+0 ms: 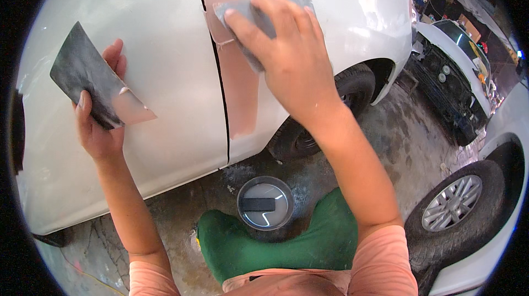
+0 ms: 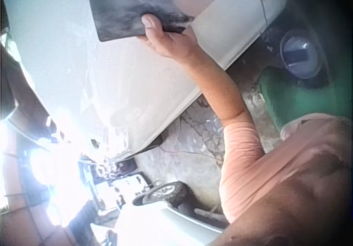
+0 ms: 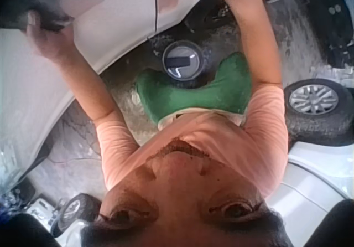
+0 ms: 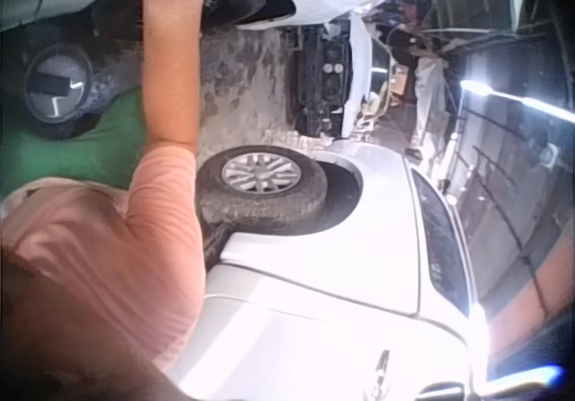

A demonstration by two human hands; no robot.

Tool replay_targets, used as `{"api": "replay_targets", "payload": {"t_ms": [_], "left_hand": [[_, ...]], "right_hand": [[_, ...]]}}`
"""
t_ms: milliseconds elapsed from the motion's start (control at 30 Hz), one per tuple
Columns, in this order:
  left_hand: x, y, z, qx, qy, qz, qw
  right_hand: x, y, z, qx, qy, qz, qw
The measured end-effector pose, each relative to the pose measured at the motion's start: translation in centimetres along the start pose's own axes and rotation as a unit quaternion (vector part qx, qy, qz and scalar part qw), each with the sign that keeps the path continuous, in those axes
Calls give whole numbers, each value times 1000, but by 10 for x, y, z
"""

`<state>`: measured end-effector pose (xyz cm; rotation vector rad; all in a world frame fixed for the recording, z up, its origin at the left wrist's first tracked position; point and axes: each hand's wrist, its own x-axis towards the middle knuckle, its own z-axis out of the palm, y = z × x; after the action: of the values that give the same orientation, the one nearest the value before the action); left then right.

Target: The person sands the front fender and side panels of a white car using sanding blocks and water from a bucket.

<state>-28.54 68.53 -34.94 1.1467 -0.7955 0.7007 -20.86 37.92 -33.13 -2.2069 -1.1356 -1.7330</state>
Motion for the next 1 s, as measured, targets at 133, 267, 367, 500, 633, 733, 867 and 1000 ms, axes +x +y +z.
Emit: {"api": "replay_targets", "payload": {"t_ms": [133,267,367,500,633,733,867,1000], "left_hand": [[-1,0,3,-20,32,-4,999],[-1,1,4,-15,34,-11,999],[-2,3,3,-6,35,-18,999],[-3,4,5,0,43,-26,999],[-2,3,6,-9,52,-22,998],[-4,2,4,18,50,-22,998],[-6,1,1,13,78,-29,996],[-7,1,0,28,85,-33,995]], "right_hand": [[42,12,3,-1,36,-44,998],[73,10,-9,39,19,-47,998],[90,7,-17,28,10,-44,999],[100,7,-22,20,-1,-40,999],[106,9,-21,20,-16,-42,999],[109,10,-21,19,-25,-46,998],[109,12,-20,18,-24,-57,998],[99,13,-15,-9,-30,-60,998]]}}
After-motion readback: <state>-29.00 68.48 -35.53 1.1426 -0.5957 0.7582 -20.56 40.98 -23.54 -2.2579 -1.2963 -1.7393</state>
